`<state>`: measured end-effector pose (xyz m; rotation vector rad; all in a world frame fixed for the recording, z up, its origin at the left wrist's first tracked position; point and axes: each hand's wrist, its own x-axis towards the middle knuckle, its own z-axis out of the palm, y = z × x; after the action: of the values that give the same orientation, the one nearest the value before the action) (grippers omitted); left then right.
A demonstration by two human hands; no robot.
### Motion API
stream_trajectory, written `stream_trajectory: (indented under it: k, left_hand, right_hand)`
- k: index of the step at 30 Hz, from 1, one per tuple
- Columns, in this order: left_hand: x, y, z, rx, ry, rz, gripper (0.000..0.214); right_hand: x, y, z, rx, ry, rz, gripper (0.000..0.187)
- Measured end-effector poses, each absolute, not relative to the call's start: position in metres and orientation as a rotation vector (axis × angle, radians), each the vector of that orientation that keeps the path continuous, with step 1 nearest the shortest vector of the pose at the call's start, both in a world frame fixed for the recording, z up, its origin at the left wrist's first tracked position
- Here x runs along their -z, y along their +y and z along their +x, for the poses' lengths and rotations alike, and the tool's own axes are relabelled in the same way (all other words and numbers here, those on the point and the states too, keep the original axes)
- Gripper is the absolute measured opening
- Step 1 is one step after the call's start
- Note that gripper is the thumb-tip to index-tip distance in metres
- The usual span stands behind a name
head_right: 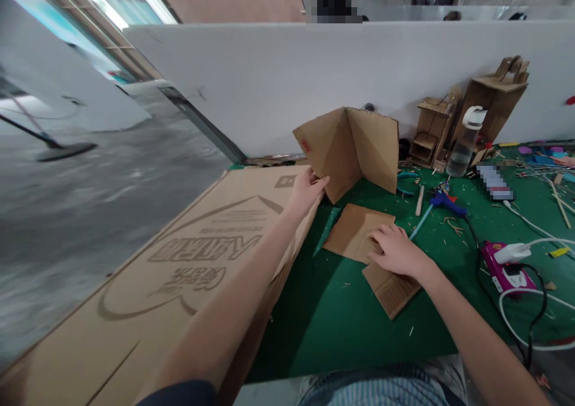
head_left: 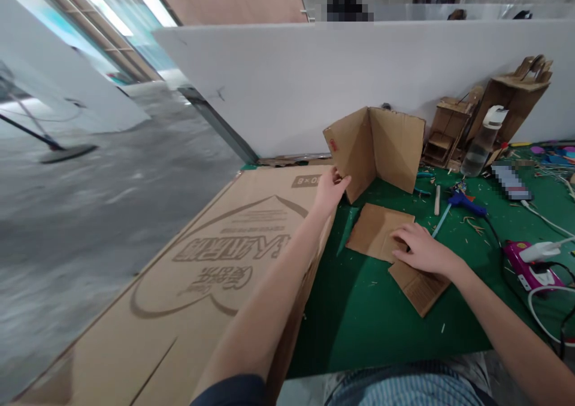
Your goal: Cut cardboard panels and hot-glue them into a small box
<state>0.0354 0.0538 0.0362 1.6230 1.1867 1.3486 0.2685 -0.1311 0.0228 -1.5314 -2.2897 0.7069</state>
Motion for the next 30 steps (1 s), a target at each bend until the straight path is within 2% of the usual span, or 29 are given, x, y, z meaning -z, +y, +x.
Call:
stream_trajectory:
  k: [3, 7, 10, 15, 21, 26, 30]
  left_hand:
    - [-0.035, 0.056, 0.041, -1.414, 1.245, 1.573, 0.020]
    - [-0.056, 0.045, 0.041, -1.610, 1.176, 1.255, 0.011]
    - [-0.078, 0.032, 0.036, -1.616, 1.038, 0.904, 0.011]
    - [-0.091, -0.007, 0.027, -1.481, 0.993, 0.600, 0.013]
    - [-0.066, -0.056, 0.035, -1.410, 0.879, 0.457, 0.020]
    - [-0.036, -0.064, 0.042, -1.421, 0.888, 0.374, 0.020]
    - [-0.028, -0.055, 0.041, -1.463, 0.850, 0.445, 0.024]
  right_hand:
    - [-0.014, -0.131, 0.265, -0.544, -2.266, -1.611, 0.048]
    - [-0.007, -0.131, 0.270, -0.333, -2.136, -1.723, 0.069]
    - [-0.002, -0.131, 0.270, -0.211, -2.075, -1.800, 0.077]
    - [0.010, -0.133, 0.265, -0.146, -2.106, -1.785, 0.079]
    - [0.014, -0.117, 0.265, -0.094, -2.003, -1.858, 0.089]
    - [0.011, -0.096, 0.265, -0.235, -2.058, -1.837, 0.081]
    - [0.003, -0.094, 0.270, -0.389, -1.928, -1.811, 0.085]
